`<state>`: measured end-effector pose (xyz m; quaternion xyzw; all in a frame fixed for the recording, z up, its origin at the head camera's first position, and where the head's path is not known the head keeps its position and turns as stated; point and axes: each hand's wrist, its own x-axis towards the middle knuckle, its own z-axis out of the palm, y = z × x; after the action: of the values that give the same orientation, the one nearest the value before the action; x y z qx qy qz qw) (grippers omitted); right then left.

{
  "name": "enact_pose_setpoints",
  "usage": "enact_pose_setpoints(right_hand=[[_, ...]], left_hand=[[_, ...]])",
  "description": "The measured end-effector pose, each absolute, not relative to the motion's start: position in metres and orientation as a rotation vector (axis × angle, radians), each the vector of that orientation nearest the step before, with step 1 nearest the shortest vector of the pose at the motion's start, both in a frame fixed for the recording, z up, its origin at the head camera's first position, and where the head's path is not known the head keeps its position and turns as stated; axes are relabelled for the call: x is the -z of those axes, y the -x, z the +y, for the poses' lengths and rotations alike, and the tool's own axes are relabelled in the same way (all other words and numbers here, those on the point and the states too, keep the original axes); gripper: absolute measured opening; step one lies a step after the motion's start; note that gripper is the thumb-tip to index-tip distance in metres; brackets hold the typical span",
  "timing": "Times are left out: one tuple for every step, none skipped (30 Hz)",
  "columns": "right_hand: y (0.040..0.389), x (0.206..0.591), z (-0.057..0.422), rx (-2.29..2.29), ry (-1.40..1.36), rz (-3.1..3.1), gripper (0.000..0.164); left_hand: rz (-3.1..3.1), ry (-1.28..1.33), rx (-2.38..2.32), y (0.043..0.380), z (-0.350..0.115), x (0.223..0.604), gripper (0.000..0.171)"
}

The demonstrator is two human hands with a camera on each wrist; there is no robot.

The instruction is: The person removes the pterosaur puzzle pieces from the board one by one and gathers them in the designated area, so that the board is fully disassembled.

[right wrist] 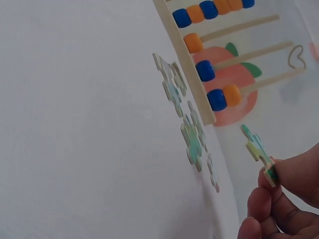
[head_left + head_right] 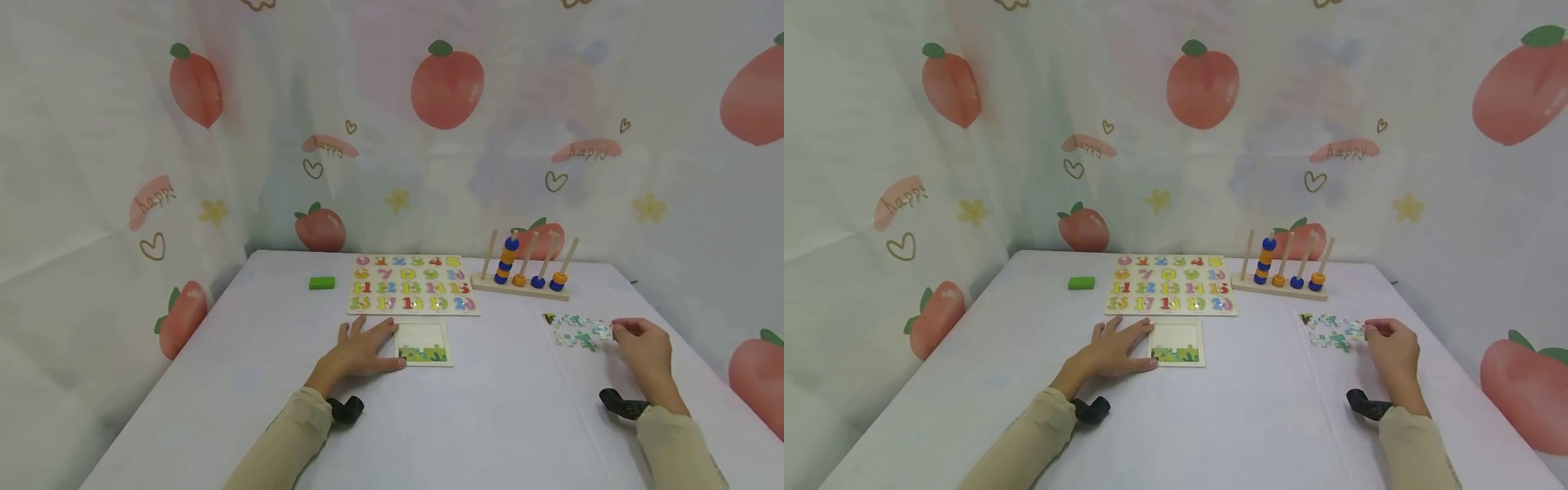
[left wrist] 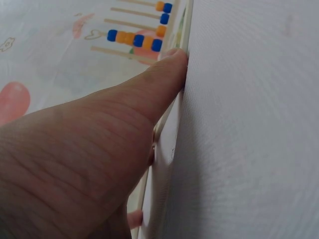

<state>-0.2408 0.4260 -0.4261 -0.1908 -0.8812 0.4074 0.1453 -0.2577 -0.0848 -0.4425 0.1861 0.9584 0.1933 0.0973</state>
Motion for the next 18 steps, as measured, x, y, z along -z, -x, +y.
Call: enact_pose_setpoints(right_hand=[[0.242,0.427,0.428,-1.158,0.549,-2.534,0.041],[0.242,0.427,0.429,-1.144,0.545,-2.531,0.04],[0.243,0.427,0.43,-1.126,0.54,-2.527,0.039],[0.244,0.428,0.432,-1.118,0.54,-2.526,0.039],[0.244,0.428,0.433,-1.108,0.543,-2.527,0.039],[0.245,0.429,0.434,-1.103,0.545,-2.529,0.039],[0.245,0.43,0.436,-1.104,0.548,-2.531,0.039],[0.244,0.43,0.437,-1.104,0.552,-2.534,0.039],[0.244,0.431,0.439,-1.098,0.556,-2.537,0.039],[0.243,0.432,0.442,-1.109,0.57,-2.54,0.04],[0.243,0.433,0.444,-1.11,0.582,-2.541,0.04],[0.243,0.434,0.446,-1.114,0.595,-2.538,0.04],[0.243,0.435,0.448,-1.118,0.61,-2.536,0.04],[0.243,0.437,0.45,-1.125,0.627,-2.536,0.04],[0.244,0.438,0.451,-1.135,0.639,-2.536,0.04],[0.245,0.439,0.452,-1.148,0.648,-2.537,0.04],[0.245,0.439,0.452,-1.149,0.65,-2.54,0.04],[0.246,0.44,0.452,-1.148,0.651,-2.549,0.04]], left_hand=[[2.837,-0.547,-0.575,0.257,-0.085,0.442,0.086],[2.837,-0.545,-0.58,0.257,-0.085,0.441,0.086],[2.836,-0.542,-0.582,0.257,-0.086,0.44,0.085],[2.836,-0.54,-0.58,0.257,-0.086,0.44,0.085],[2.834,-0.537,-0.58,0.257,-0.086,0.44,0.086],[2.834,-0.535,-0.576,0.257,-0.086,0.44,0.086],[2.835,-0.534,-0.567,0.257,-0.086,0.44,0.086],[2.837,-0.536,-0.56,0.257,-0.086,0.441,0.086],[2.838,-0.536,-0.551,0.258,-0.086,0.441,0.086],[2.838,-0.538,-0.547,0.258,-0.086,0.441,0.086],[2.837,-0.543,-0.551,0.258,-0.086,0.441,0.086],[2.835,-0.548,-0.552,0.259,-0.085,0.441,0.086],[2.833,-0.555,-0.556,0.259,-0.085,0.441,0.086],[2.829,-0.559,-0.564,0.259,-0.085,0.44,0.086],[2.825,-0.56,-0.565,0.259,-0.085,0.44,0.086],[2.821,-0.562,-0.57,0.26,-0.084,0.441,0.087],[2.82,-0.562,-0.569,0.26,-0.085,0.441,0.087],[2.818,-0.559,-0.565,0.26,-0.085,0.441,0.087]])
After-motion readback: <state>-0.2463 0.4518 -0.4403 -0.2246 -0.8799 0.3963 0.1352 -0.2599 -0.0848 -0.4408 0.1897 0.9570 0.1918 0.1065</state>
